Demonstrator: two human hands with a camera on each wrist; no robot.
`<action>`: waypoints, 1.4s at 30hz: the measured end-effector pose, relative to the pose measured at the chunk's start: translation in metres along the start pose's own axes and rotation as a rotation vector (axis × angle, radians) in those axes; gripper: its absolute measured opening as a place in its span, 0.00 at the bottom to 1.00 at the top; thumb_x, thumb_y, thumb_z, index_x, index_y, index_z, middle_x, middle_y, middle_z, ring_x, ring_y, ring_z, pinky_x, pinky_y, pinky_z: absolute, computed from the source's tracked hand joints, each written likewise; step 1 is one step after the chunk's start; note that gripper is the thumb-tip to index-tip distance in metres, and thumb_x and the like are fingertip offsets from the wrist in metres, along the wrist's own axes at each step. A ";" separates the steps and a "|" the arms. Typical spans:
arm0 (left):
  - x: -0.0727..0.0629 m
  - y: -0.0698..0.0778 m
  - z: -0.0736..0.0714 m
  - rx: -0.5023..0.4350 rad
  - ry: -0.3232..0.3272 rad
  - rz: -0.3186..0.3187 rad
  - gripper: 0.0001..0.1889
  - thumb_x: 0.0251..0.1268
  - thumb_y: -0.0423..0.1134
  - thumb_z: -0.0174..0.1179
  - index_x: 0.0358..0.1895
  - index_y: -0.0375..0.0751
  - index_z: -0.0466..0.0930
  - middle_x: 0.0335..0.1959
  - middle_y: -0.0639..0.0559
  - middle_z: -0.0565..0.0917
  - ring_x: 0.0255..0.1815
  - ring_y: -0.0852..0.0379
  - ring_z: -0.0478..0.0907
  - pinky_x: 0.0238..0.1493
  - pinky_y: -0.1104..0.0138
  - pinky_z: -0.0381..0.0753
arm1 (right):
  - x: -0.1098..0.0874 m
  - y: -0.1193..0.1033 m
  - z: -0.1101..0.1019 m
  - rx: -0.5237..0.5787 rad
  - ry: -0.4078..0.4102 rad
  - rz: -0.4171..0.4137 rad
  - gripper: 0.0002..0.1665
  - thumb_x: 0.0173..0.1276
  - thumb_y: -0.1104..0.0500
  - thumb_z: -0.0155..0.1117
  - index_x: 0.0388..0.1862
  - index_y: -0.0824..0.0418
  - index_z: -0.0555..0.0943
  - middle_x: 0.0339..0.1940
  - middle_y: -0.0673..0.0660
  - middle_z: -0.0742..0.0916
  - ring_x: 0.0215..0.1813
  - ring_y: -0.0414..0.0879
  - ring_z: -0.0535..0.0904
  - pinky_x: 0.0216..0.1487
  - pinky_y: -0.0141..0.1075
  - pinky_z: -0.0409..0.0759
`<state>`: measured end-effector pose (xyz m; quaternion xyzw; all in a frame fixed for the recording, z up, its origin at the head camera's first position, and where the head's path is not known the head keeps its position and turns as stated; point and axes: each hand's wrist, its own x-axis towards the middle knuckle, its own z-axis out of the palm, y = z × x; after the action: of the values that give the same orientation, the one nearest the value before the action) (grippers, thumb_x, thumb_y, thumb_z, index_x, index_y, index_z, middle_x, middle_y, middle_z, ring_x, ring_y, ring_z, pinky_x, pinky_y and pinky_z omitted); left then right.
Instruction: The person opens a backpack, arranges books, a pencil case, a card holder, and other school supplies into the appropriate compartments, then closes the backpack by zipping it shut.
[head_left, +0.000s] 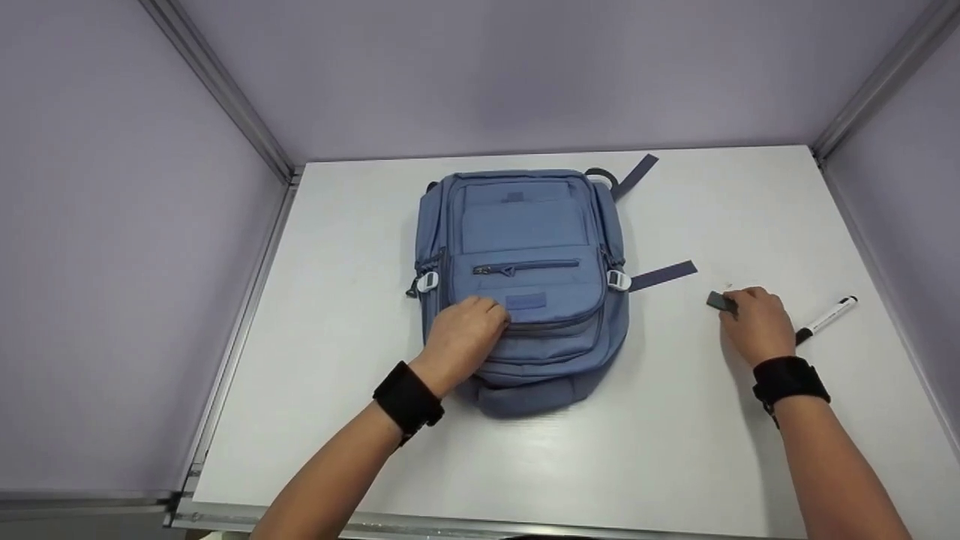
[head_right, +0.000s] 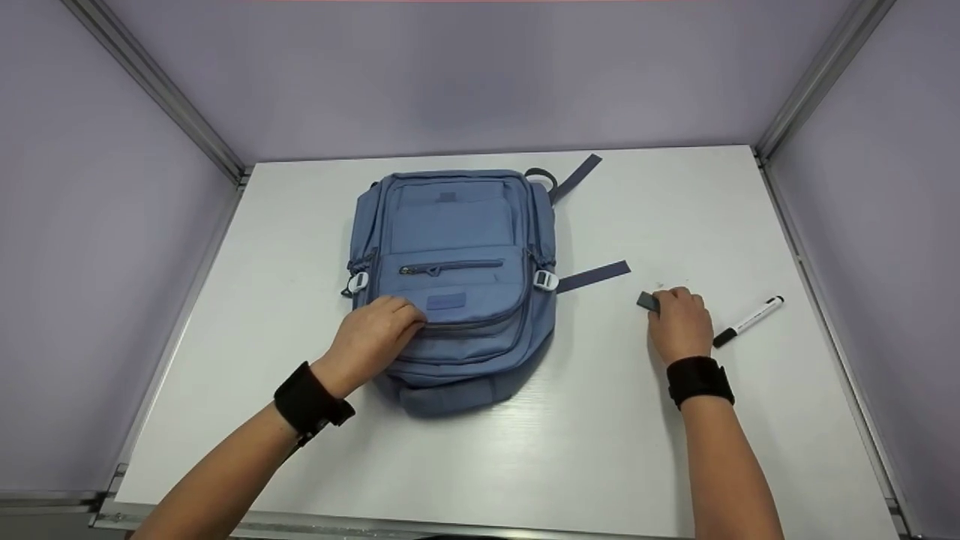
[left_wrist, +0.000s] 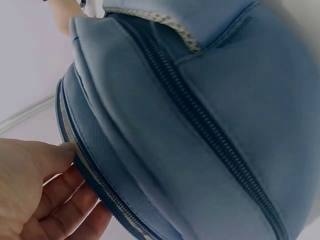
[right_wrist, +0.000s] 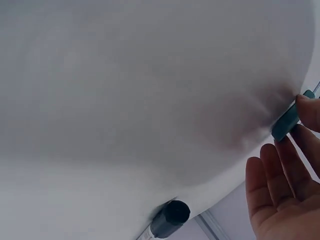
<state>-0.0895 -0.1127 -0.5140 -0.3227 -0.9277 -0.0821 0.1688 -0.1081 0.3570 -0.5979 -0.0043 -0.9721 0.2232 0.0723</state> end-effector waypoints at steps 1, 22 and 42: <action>0.001 0.000 -0.002 -0.003 -0.003 -0.002 0.05 0.74 0.39 0.63 0.40 0.44 0.86 0.36 0.53 0.86 0.38 0.53 0.83 0.35 0.63 0.84 | 0.000 0.001 0.001 0.003 0.008 0.007 0.20 0.70 0.68 0.63 0.58 0.78 0.79 0.55 0.80 0.78 0.57 0.76 0.72 0.55 0.67 0.72; 0.051 -0.013 -0.048 -0.023 0.065 -0.043 0.07 0.79 0.40 0.56 0.43 0.40 0.79 0.34 0.49 0.82 0.28 0.51 0.81 0.25 0.60 0.81 | -0.001 0.000 -0.002 0.046 0.013 0.037 0.19 0.73 0.67 0.61 0.59 0.77 0.78 0.56 0.79 0.77 0.59 0.76 0.70 0.58 0.67 0.70; 0.093 -0.019 -0.074 -0.192 0.061 -0.088 0.09 0.82 0.39 0.53 0.48 0.39 0.81 0.37 0.48 0.86 0.31 0.52 0.82 0.33 0.60 0.81 | 0.000 -0.105 -0.012 0.108 0.192 -0.247 0.16 0.68 0.66 0.71 0.54 0.67 0.85 0.47 0.64 0.84 0.46 0.59 0.78 0.42 0.51 0.77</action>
<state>-0.1504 -0.0932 -0.4121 -0.2935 -0.9234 -0.1877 0.1614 -0.1033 0.2681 -0.5416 0.0977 -0.9404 0.2631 0.1919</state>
